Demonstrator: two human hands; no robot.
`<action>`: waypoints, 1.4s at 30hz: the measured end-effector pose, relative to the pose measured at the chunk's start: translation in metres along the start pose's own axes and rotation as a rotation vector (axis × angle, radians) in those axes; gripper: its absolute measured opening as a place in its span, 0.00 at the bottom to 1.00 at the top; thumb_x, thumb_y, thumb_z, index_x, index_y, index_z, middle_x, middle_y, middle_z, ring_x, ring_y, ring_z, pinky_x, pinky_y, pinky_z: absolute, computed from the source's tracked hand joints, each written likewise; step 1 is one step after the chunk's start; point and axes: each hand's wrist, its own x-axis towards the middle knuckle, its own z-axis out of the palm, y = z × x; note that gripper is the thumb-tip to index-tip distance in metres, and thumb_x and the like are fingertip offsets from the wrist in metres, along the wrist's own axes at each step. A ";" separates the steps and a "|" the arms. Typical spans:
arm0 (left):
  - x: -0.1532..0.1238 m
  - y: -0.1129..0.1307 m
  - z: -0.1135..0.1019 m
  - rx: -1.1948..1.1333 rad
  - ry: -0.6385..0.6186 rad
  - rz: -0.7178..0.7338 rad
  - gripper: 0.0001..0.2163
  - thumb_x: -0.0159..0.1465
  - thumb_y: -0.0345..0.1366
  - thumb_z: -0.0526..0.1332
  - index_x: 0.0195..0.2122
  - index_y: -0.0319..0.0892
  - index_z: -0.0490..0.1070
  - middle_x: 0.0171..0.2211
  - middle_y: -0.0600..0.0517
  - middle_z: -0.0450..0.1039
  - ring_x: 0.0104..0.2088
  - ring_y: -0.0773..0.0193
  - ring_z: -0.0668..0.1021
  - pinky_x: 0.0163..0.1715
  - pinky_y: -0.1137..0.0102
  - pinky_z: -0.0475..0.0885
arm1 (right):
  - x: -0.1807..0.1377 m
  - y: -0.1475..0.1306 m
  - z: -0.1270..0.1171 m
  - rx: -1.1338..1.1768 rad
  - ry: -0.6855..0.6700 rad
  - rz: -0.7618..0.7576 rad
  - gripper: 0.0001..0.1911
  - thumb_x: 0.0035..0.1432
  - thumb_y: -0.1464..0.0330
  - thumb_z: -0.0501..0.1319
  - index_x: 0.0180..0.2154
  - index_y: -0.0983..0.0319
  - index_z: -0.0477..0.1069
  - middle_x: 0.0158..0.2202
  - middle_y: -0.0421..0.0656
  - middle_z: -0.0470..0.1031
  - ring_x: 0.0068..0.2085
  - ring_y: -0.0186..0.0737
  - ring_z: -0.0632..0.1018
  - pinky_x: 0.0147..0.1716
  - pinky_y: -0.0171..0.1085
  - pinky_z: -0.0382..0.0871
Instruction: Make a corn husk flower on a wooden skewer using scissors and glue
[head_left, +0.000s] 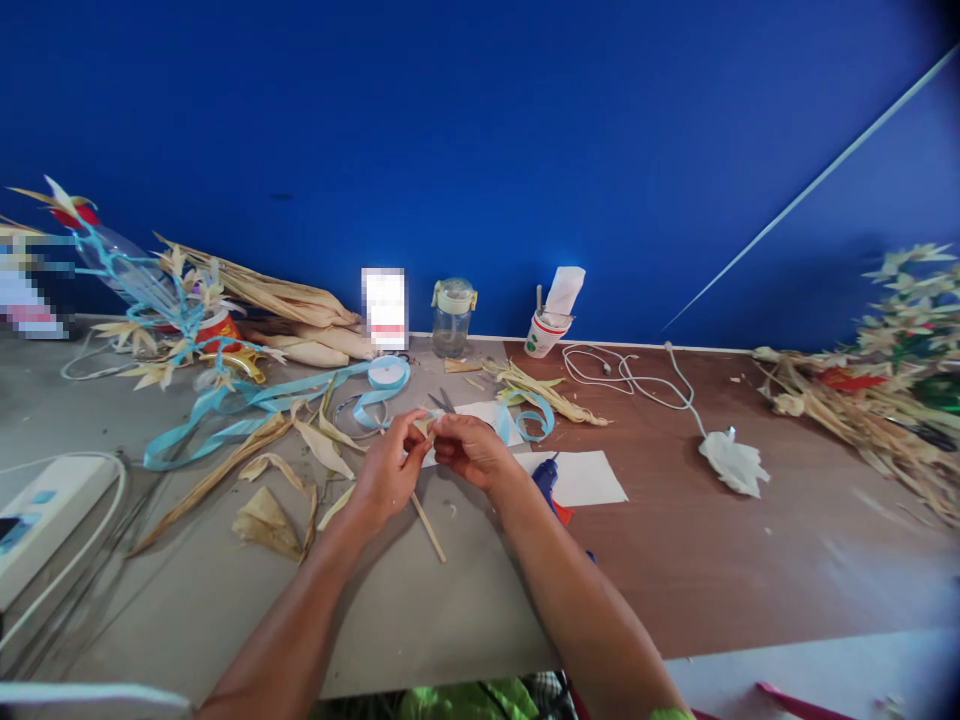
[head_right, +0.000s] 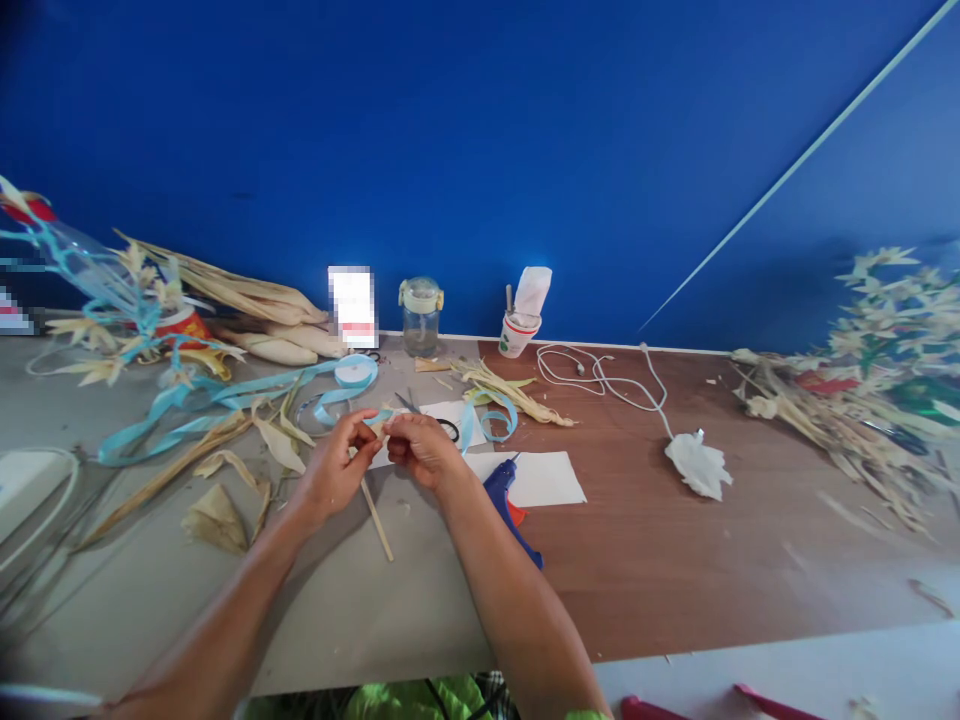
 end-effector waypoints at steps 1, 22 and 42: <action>0.000 0.000 0.000 0.013 -0.015 0.009 0.15 0.61 0.32 0.55 0.50 0.44 0.63 0.29 0.54 0.70 0.30 0.65 0.73 0.34 0.70 0.66 | 0.001 0.000 -0.002 0.038 -0.003 0.035 0.08 0.37 0.71 0.65 0.21 0.64 0.66 0.16 0.33 0.62 0.18 0.24 0.58 0.19 0.29 0.49; -0.002 0.009 -0.013 0.177 -0.200 0.159 0.13 0.60 0.28 0.52 0.46 0.46 0.66 0.30 0.53 0.71 0.32 0.63 0.74 0.33 0.70 0.65 | 0.004 -0.001 -0.011 0.171 -0.088 0.254 0.07 0.48 0.75 0.60 0.21 0.65 0.64 0.14 0.31 0.54 0.16 0.23 0.47 0.16 0.26 0.47; 0.000 0.004 -0.010 -0.185 -0.053 -0.026 0.13 0.59 0.34 0.58 0.46 0.43 0.64 0.27 0.54 0.71 0.30 0.64 0.73 0.32 0.70 0.66 | -0.013 -0.004 0.005 -0.118 -0.037 0.084 0.17 0.36 0.65 0.72 0.24 0.64 0.68 0.18 0.34 0.64 0.19 0.24 0.60 0.20 0.28 0.52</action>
